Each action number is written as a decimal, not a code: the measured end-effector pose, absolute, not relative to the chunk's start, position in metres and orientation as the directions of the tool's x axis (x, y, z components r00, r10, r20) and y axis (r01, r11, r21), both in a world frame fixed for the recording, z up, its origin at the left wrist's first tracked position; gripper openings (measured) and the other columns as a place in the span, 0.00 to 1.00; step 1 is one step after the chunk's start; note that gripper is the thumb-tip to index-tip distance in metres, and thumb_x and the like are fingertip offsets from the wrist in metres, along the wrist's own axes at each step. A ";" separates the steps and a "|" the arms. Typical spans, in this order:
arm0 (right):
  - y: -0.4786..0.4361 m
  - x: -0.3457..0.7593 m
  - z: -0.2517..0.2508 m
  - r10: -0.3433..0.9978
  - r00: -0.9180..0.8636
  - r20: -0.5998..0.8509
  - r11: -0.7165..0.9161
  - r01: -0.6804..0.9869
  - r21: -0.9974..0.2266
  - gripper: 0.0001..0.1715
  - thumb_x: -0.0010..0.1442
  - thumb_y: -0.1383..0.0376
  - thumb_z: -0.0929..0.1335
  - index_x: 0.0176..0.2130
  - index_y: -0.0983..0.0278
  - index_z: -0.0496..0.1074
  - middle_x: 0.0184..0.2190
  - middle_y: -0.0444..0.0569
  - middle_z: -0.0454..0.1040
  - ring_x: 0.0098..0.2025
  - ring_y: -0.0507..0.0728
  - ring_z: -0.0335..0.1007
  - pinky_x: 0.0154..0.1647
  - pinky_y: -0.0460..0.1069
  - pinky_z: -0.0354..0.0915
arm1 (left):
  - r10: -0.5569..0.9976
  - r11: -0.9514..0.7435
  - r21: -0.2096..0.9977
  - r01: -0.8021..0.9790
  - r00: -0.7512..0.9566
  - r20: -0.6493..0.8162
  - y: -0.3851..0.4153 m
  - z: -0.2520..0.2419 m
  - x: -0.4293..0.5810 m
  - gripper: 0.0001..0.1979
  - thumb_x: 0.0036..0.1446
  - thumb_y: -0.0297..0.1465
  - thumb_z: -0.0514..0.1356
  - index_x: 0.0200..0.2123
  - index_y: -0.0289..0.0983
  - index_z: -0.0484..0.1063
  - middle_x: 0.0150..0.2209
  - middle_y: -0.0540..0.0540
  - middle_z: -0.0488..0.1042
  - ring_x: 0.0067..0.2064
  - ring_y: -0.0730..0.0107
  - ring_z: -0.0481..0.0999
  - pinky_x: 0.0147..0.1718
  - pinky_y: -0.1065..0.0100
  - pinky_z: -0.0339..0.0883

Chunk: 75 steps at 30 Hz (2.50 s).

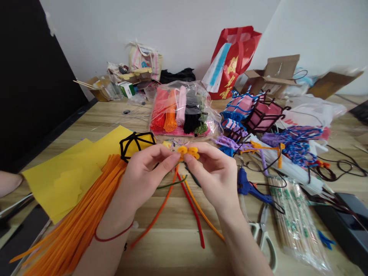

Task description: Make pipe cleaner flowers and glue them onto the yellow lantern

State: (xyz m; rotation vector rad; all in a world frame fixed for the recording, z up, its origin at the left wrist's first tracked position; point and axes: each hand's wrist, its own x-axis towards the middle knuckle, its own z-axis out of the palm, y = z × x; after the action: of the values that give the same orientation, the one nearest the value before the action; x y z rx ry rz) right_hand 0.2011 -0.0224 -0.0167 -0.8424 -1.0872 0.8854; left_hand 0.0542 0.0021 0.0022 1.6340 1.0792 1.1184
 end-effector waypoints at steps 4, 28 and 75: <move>-0.021 0.203 -0.014 0.929 0.201 0.312 0.358 -0.268 -0.894 0.13 0.52 0.73 0.76 0.38 0.58 0.82 0.36 0.42 0.83 0.38 0.51 0.79 0.42 0.44 0.75 | 0.954 -0.256 0.952 0.169 0.203 0.221 0.001 0.002 0.056 0.13 0.57 0.39 0.64 0.24 0.40 0.72 0.24 0.51 0.74 0.31 0.68 0.77 0.25 0.72 0.70; -0.022 0.220 -0.009 0.998 -0.045 0.052 0.033 -0.353 -0.935 0.10 0.52 0.60 0.78 0.32 0.63 0.80 0.27 0.43 0.80 0.27 0.49 0.75 0.30 0.44 0.73 | 0.364 -0.874 0.126 0.469 0.460 0.810 0.002 -0.004 0.031 0.20 0.61 0.25 0.65 0.54 0.48 0.74 0.44 0.52 0.83 0.45 0.61 0.80 0.44 0.57 0.71; -0.022 0.215 -0.009 0.918 -0.366 0.152 -0.110 -0.605 -0.789 0.05 0.58 0.64 0.75 0.37 0.60 0.80 0.28 0.43 0.81 0.26 0.50 0.76 0.29 0.44 0.74 | 0.624 -0.758 0.650 0.063 0.362 0.692 0.019 -0.013 0.041 0.03 0.65 0.30 0.61 0.38 0.44 0.73 0.36 0.48 0.75 0.39 0.67 0.74 0.38 0.65 0.68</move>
State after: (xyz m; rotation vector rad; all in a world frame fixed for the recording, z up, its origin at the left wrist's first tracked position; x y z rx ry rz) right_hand 0.2151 -0.0223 -0.0092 -0.4603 -0.9706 1.7191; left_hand 0.0414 0.0192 -0.0132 2.1025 0.5939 1.4018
